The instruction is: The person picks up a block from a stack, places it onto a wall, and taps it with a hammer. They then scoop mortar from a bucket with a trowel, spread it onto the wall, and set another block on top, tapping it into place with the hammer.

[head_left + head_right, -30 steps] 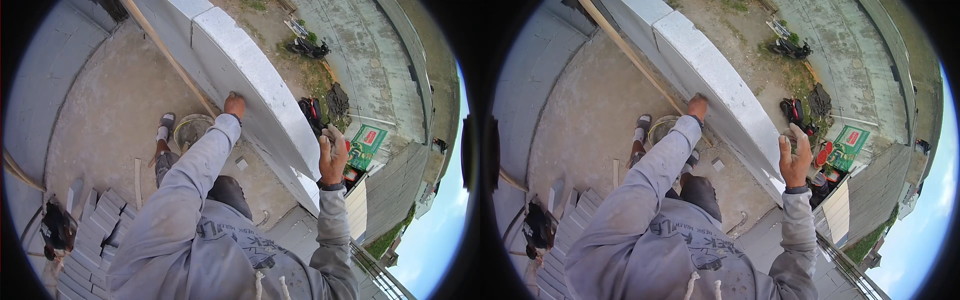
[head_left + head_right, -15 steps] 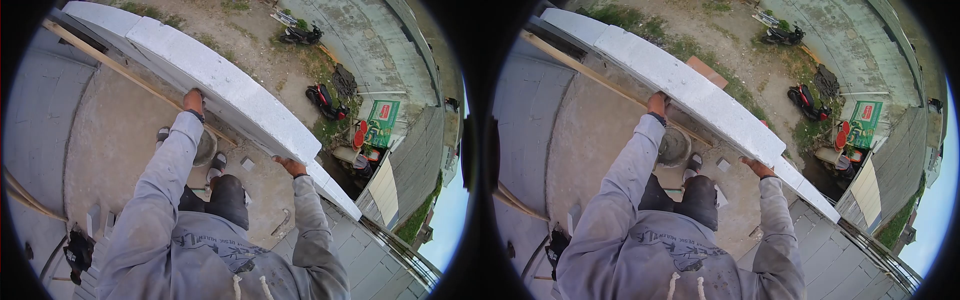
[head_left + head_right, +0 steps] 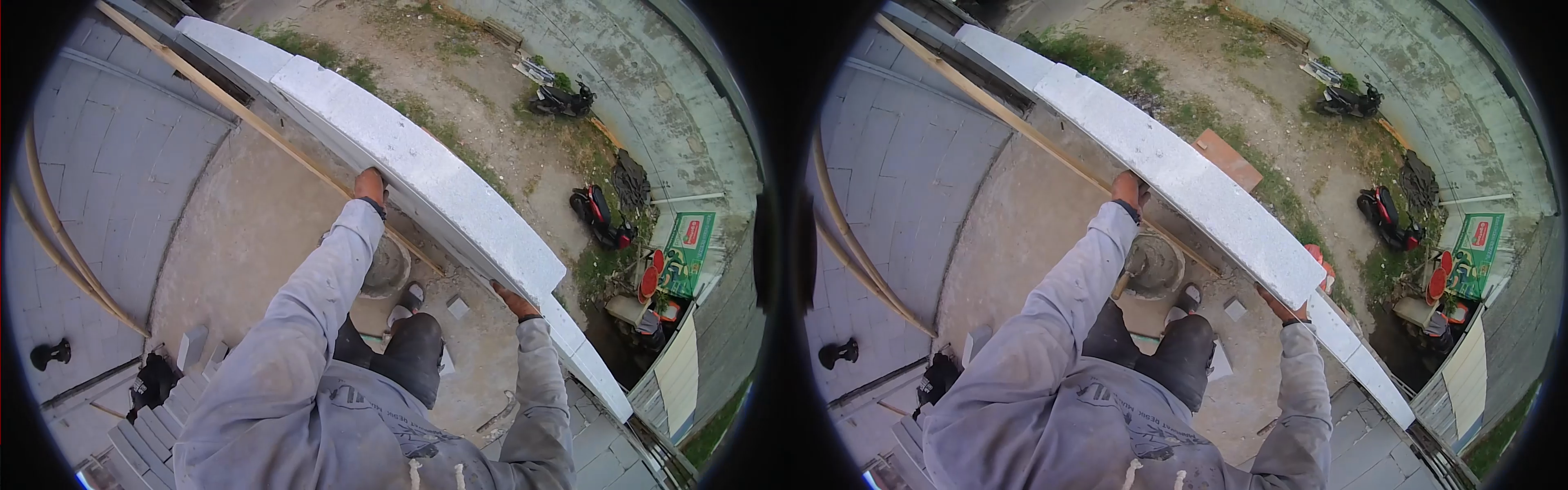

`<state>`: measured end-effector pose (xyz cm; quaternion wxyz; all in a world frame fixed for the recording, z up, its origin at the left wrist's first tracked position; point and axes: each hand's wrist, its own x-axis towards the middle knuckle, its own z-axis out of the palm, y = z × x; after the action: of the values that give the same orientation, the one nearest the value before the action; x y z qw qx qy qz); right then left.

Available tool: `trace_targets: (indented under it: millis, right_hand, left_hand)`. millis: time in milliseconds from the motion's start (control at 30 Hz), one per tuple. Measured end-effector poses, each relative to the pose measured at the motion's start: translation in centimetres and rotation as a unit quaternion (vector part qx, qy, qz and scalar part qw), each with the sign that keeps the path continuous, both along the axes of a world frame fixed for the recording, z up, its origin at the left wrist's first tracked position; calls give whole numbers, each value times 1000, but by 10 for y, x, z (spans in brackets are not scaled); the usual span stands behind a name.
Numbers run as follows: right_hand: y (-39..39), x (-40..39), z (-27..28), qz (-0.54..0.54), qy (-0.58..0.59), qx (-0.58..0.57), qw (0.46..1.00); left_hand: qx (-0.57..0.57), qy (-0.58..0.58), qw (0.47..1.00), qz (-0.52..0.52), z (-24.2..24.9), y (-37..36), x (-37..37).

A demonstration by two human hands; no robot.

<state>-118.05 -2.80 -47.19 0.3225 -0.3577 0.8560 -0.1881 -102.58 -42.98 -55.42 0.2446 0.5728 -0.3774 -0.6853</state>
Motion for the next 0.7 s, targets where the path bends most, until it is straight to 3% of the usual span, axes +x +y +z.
trace_targets:
  millis: [100, 200, 267, 300, 433, 500, 567, 700]
  right_hand:
    - [0, 1, 3, 4, 28, -21, 999]
    - [1, 2, 6, -25, -1, -42, 999]
    - [0, 4, 5, -31, 5, -50, 998]
    - [-2, 5, 3, -38, 13, -57, 998]
    - [2, 5, -9, -39, 7, -70, 997]
    - [2, 4, -15, 0, 87, -61, 994]
    - [0, 4, -15, 0, 90, -51, 995]
    - [6, 3, -23, 16, 95, -26, 995]
  left_hand:
    - [-82, -12, 996, -26, -51, -14, 8]
    - [-38, 0, 999, -22, 7, 5, 0]
    - [127, 48, 984, 113, 70, 22, -10]
    - [123, 47, 985, 116, 81, 27, -12]
    - [103, 43, 991, 71, 87, 33, -9]
    - [102, 57, 991, 68, 85, 30, -5]
    - [81, 101, 991, -29, 86, 24, 3]
    - [126, 120, 984, 26, 116, 12, 10]
